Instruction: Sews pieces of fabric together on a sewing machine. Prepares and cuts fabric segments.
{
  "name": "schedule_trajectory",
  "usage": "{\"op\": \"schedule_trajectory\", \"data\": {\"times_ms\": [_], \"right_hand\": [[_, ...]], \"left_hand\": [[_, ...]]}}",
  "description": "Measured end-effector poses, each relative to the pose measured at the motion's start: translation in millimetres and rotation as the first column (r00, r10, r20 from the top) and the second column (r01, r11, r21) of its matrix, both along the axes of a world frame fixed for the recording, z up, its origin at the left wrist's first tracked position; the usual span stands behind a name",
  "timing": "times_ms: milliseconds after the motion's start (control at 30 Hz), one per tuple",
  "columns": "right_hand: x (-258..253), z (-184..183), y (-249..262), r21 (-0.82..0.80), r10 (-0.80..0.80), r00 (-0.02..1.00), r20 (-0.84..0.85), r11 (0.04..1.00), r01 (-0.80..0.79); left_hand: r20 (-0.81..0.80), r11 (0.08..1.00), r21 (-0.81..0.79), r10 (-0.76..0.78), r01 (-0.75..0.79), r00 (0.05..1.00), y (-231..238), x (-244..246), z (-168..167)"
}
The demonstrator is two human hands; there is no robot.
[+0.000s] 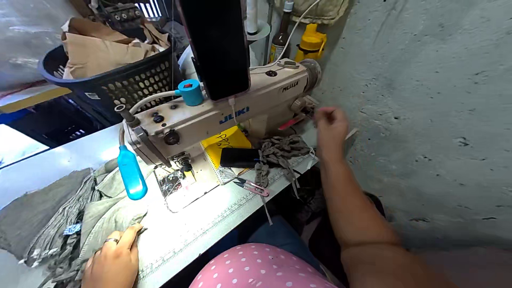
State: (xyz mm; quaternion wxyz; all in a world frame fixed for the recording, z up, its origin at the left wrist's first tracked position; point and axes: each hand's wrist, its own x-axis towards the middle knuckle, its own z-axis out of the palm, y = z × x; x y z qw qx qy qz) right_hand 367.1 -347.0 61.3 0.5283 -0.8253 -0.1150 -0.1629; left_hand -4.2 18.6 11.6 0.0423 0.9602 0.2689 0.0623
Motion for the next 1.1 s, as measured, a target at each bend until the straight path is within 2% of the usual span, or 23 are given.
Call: {"op": "schedule_trajectory", "data": {"times_ms": [67, 100, 133, 200, 267, 367, 467, 533, 633, 700, 800, 967, 1100], "right_hand": [[-58, -20, 24, -0.16, 0.312, 0.948, -0.06, 0.935, -0.318], [-81, -33, 36, -0.279, 0.459, 0.884, -0.093, 0.84, -0.466], [-99, -45, 46, -0.423, 0.557, 0.824, -0.101, 0.726, -0.542], [-128, -57, 65, -0.651, 0.64, 0.763, -0.089, 0.543, -0.531], [-143, -61, 77, -0.759, 0.63, 0.768, -0.118, 0.441, -0.478], [-151, -58, 87, -0.822, 0.607, 0.793, -0.052, 0.425, -0.38], [-152, -53, 92, -0.809, 0.577, 0.816, -0.033, 0.465, -0.361], [-152, -55, 100, -0.77, 0.579, 0.815, 0.034, 0.534, -0.348], [-164, -60, 125, -0.68, 0.611, 0.76, 0.222, 0.655, -0.328], [-178, -59, 140, -0.643, 0.68, 0.709, 0.186, 0.63, -0.436], [-196, -64, 160, -0.608, 0.761, 0.647, 0.053, 0.538, -0.584], [-209, -73, 184, -0.667, 0.774, 0.565, 0.285, 0.584, -0.462], [-212, -73, 195, -0.74, 0.782, 0.543, 0.305, 0.553, -0.381]], "left_hand": [[0.045, 0.999, -0.023, -0.029, 0.03, 0.999, -5, 0, 3], [0.093, 0.997, -0.046, -0.051, 0.055, 0.994, -7, 0, 2], [0.145, 0.994, -0.068, -0.07, 0.081, 0.987, -10, 2, 0], [0.194, 0.989, -0.105, -0.086, 0.108, 0.977, -19, 5, -5], [0.208, 0.987, -0.107, -0.093, 0.117, 0.974, -28, 7, -12], [0.263, 0.984, -0.127, -0.089, 0.126, 0.961, -41, 13, -21], [0.356, 0.952, -0.284, -0.008, 0.117, 0.934, -52, 17, -23], [0.378, 0.918, -0.385, 0.061, 0.097, 0.924, -54, 18, -23], [0.397, 0.9, -0.428, 0.101, 0.087, 0.912, -52, 17, -29], [0.402, 0.887, -0.452, 0.107, 0.095, 0.91, -51, 17, -32], [0.42, 0.868, -0.483, 0.119, 0.111, 0.9, -50, 16, -33], [0.417, 0.868, -0.484, 0.118, 0.11, 0.901, -51, 15, -31], [0.427, 0.866, -0.486, 0.12, 0.116, 0.896, -51, 16, -33]]}}
